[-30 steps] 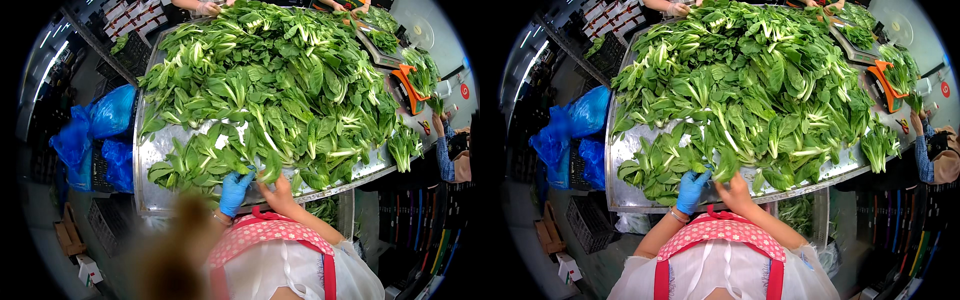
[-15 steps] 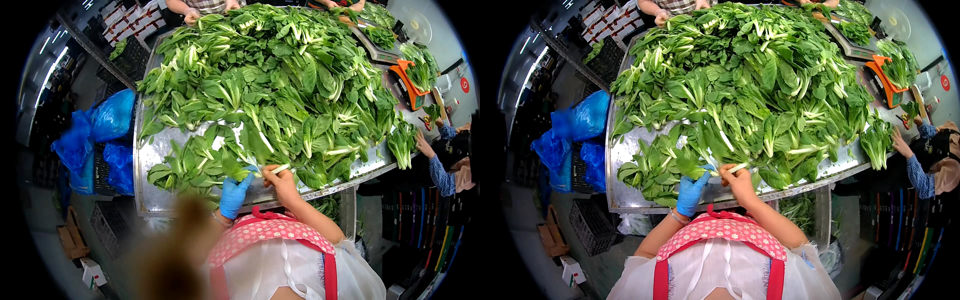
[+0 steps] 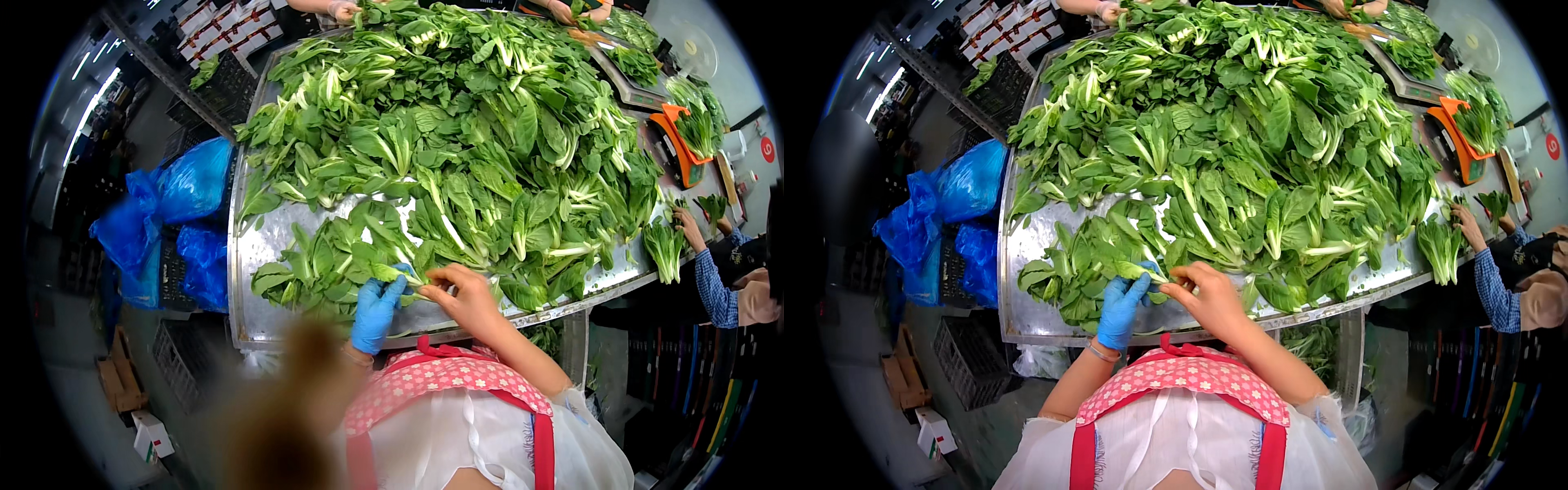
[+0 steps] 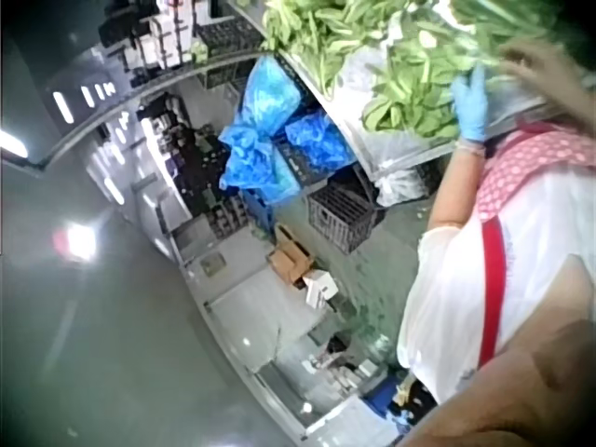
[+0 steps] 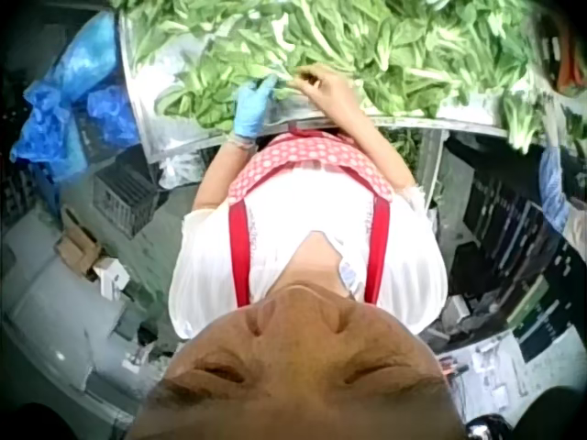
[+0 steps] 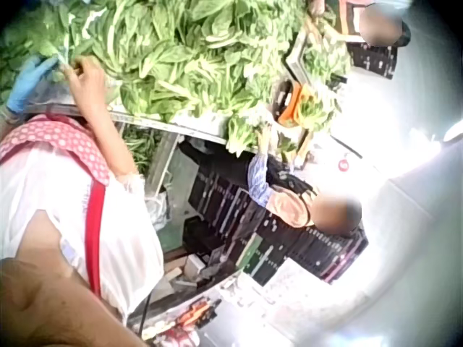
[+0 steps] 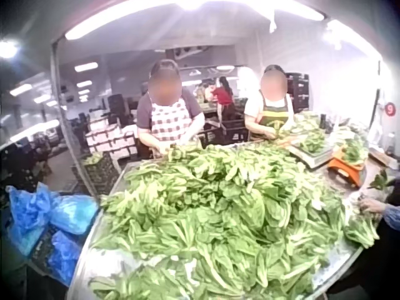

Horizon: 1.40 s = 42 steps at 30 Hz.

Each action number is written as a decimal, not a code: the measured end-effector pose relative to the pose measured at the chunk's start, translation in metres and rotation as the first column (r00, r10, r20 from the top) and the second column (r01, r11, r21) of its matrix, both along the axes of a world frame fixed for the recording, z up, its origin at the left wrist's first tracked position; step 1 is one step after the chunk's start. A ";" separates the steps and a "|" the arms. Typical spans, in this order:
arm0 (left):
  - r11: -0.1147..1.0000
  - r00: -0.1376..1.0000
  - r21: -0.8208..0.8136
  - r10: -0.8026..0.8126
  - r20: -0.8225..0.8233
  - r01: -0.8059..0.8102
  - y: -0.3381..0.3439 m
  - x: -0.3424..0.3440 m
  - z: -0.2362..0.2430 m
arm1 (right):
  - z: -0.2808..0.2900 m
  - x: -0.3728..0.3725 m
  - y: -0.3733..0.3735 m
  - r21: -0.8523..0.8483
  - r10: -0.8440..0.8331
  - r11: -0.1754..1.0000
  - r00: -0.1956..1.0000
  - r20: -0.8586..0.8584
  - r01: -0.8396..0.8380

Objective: The person picks up bunches of leafy green vegetables from a pile on a metal table and trims the stems by hand before setting them aside.

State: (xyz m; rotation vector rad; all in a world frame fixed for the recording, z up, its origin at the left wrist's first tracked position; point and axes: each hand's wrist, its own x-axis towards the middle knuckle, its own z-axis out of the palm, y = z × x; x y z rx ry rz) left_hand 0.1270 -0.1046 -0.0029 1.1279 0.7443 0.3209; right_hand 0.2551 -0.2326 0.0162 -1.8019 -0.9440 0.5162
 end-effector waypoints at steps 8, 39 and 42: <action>0.993 0.985 0.101 0.037 0.170 -0.054 -0.007 0.005 -0.008 | -0.039 -0.021 0.014 0.054 -0.060 0.986 0.630 -0.774 0.160; 0.745 0.891 -0.665 0.335 0.307 -0.051 0.008 0.018 -0.007 | -0.010 0.049 -0.039 0.315 -0.256 0.827 0.811 -0.526 0.465; 0.713 0.883 -0.701 0.340 0.323 -0.018 -0.002 0.027 0.008 | -0.020 0.034 -0.024 0.273 -0.189 0.871 0.790 -0.583 0.409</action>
